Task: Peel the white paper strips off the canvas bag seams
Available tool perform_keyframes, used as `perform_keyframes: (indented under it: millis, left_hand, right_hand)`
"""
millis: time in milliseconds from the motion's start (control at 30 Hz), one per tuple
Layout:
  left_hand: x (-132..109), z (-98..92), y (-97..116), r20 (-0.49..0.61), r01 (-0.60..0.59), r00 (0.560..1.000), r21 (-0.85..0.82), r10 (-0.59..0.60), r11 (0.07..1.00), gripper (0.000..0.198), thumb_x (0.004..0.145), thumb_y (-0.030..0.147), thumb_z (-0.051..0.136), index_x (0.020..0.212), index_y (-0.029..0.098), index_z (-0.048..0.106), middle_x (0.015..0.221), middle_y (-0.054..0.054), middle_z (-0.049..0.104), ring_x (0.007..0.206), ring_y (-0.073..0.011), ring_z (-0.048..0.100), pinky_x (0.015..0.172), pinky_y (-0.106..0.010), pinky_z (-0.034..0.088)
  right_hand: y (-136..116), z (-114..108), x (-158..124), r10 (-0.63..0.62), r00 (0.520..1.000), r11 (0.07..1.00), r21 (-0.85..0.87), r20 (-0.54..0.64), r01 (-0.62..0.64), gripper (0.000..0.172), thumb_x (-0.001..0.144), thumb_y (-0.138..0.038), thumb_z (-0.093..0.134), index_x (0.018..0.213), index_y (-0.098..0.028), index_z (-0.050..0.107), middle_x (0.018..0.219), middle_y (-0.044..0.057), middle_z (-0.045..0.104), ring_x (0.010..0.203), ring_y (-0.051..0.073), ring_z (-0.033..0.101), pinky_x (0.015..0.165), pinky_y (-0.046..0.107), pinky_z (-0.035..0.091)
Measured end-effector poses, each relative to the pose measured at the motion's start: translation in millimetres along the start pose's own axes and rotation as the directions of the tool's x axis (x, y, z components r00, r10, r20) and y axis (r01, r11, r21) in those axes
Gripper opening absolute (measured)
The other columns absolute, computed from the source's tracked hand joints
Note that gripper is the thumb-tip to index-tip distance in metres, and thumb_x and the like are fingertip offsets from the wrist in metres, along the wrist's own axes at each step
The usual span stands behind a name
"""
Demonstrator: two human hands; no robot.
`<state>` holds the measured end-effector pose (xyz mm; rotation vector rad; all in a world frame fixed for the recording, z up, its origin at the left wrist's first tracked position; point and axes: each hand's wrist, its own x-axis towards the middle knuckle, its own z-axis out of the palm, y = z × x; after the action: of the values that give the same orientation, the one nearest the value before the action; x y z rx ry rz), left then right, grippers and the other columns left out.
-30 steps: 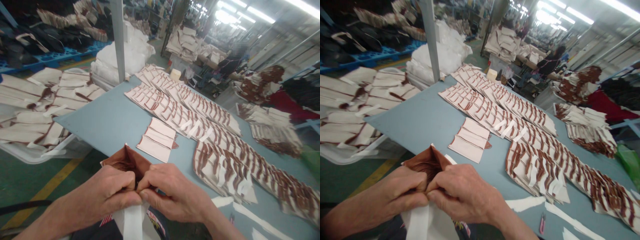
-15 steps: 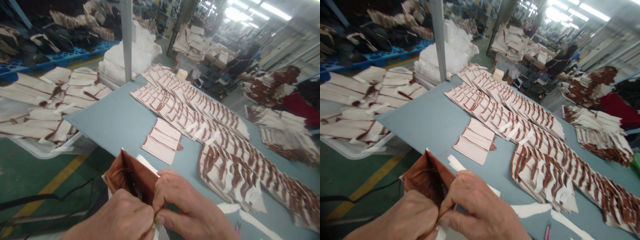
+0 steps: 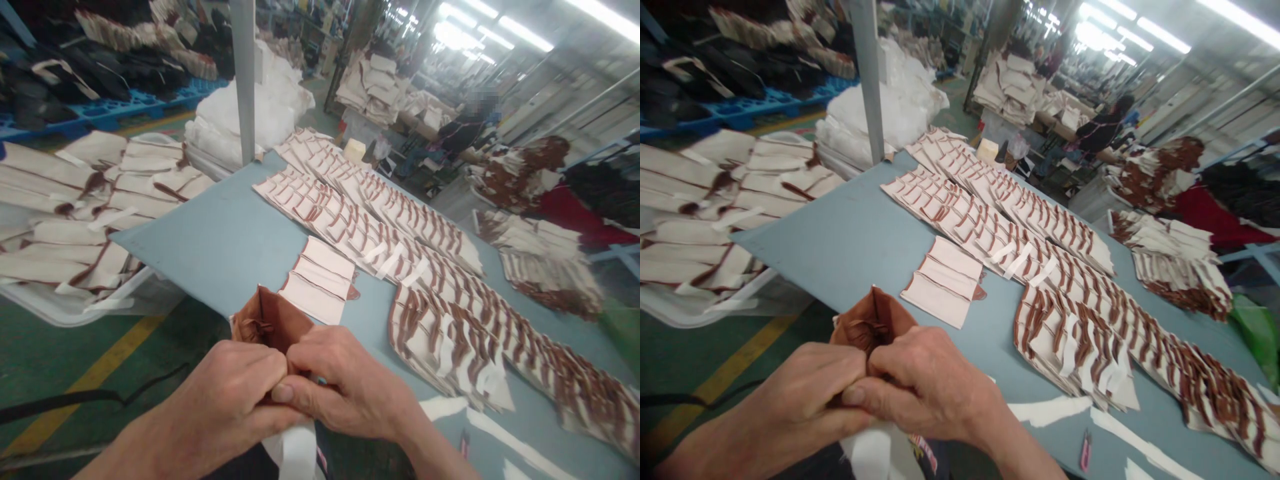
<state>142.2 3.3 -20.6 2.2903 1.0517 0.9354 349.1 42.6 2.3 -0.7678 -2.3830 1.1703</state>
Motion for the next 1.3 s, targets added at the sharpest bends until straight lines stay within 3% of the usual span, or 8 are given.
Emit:
perform_keyframes:
  millis: [100, 200, 367, 500, 700, 900, 1133, 1300]
  left_hand:
    - [2.0, -11.0, -19.0, 0.017, -0.031, 0.999, -0.104, 0.033, 0.994, 0.073, 0.107, 0.084, 0.049, 0.068, 0.022, 0.044, 0.059, 0.008, 0.054, 0.053, -0.0103, 0.050, 0.054, -0.029, 0.033]
    - [3.6, -24.7, -36.8, 0.109, 0.093, 0.992, -0.338, -0.059, 0.937, 0.081, 0.105, 0.092, 0.028, 0.073, 0.022, 0.055, 0.066, 0.005, 0.058, 0.061, -0.0137, 0.052, 0.058, -0.028, 0.039]
    - [0.2, -43.1, -37.5, 0.169, 0.174, 0.980, -0.444, -0.109, 0.879, 0.070, 0.120, 0.057, 0.018, 0.080, 0.022, 0.062, 0.076, 0.002, 0.066, 0.070, -0.0167, 0.059, 0.071, -0.029, 0.046]
    - [-0.4, -45.7, -23.9, 0.194, 0.141, 0.978, -0.314, -0.081, 0.939, 0.021, 0.097, 0.018, 0.048, 0.083, 0.022, 0.063, 0.081, 0.003, 0.070, 0.076, -0.0170, 0.063, 0.075, -0.028, 0.047]
    - [6.6, -37.2, -19.1, 0.138, 0.059, 0.990, -0.221, -0.029, 0.974, 0.015, 0.090, 0.015, 0.051, 0.079, 0.022, 0.058, 0.074, 0.004, 0.064, 0.070, -0.0145, 0.057, 0.071, -0.025, 0.046]
    - [13.4, -40.5, -18.3, 0.145, 0.074, 0.988, -0.191, -0.047, 0.979, 0.020, 0.092, 0.014, 0.048, 0.075, 0.022, 0.056, 0.068, 0.006, 0.060, 0.064, -0.0121, 0.055, 0.065, -0.023, 0.043]
    - [20.0, -48.6, -6.1, 0.045, 0.067, 0.997, -0.090, -0.064, 0.994, 0.023, 0.090, 0.014, 0.049, 0.070, 0.021, 0.058, 0.063, 0.009, 0.059, 0.060, -0.0090, 0.054, 0.064, -0.021, 0.041]
    - [11.2, -50.2, -2.7, -0.036, 0.081, 0.996, -0.054, -0.083, 0.995, 0.020, 0.087, 0.014, 0.054, 0.070, 0.022, 0.060, 0.063, 0.010, 0.056, 0.057, -0.0074, 0.051, 0.059, -0.021, 0.038]
  right_hand:
    - [-5.5, -9.5, 6.8, -0.050, 0.999, 0.996, 0.079, 0.002, 0.049, 0.064, 0.119, -0.065, 0.042, 0.071, -0.024, 0.050, 0.063, -0.004, 0.055, 0.061, 0.013, 0.050, 0.064, 0.030, 0.036]
    - [-19.7, -27.1, 2.6, -0.059, 0.990, 0.994, 0.081, -0.129, 0.070, 0.058, 0.121, -0.057, 0.044, 0.077, -0.023, 0.058, 0.068, -0.003, 0.059, 0.064, 0.013, 0.052, 0.067, 0.029, 0.038]
    - [-18.1, -51.1, -10.2, 0.115, 0.976, 0.980, 0.184, -0.187, -0.080, 0.056, 0.117, -0.060, 0.054, 0.075, -0.022, 0.055, 0.068, -0.003, 0.052, 0.062, 0.013, 0.045, 0.060, 0.028, 0.035]
    - [7.5, -52.1, -15.9, 0.305, 0.936, 0.939, 0.222, -0.177, -0.264, 0.062, 0.111, -0.073, 0.055, 0.076, -0.021, 0.056, 0.068, -0.004, 0.046, 0.063, 0.013, 0.040, 0.057, 0.028, 0.031]
    - [35.2, -40.3, -15.1, 0.367, 0.912, 0.920, 0.220, -0.185, -0.325, 0.065, 0.109, -0.079, 0.051, 0.077, -0.022, 0.054, 0.069, -0.005, 0.044, 0.063, 0.013, 0.039, 0.057, 0.027, 0.031]
    - [41.9, -41.3, -11.5, 0.291, 0.933, 0.948, 0.195, -0.214, -0.251, 0.067, 0.108, -0.082, 0.050, 0.082, -0.021, 0.059, 0.075, -0.002, 0.057, 0.069, 0.015, 0.049, 0.065, 0.028, 0.040]
    - [-2.2, -46.7, 4.3, -0.068, 0.978, 0.982, -0.189, -0.196, 0.030, 0.057, 0.110, -0.073, 0.059, 0.093, -0.021, 0.073, 0.086, 0.003, 0.076, 0.083, 0.019, 0.067, 0.079, 0.034, 0.047]
    - [-20.5, -27.6, 17.9, -0.208, 0.965, 0.961, -0.220, -0.161, 0.170, 0.038, 0.107, -0.057, 0.074, 0.092, -0.022, 0.070, 0.085, 0.002, 0.078, 0.080, 0.018, 0.070, 0.080, 0.033, 0.050]
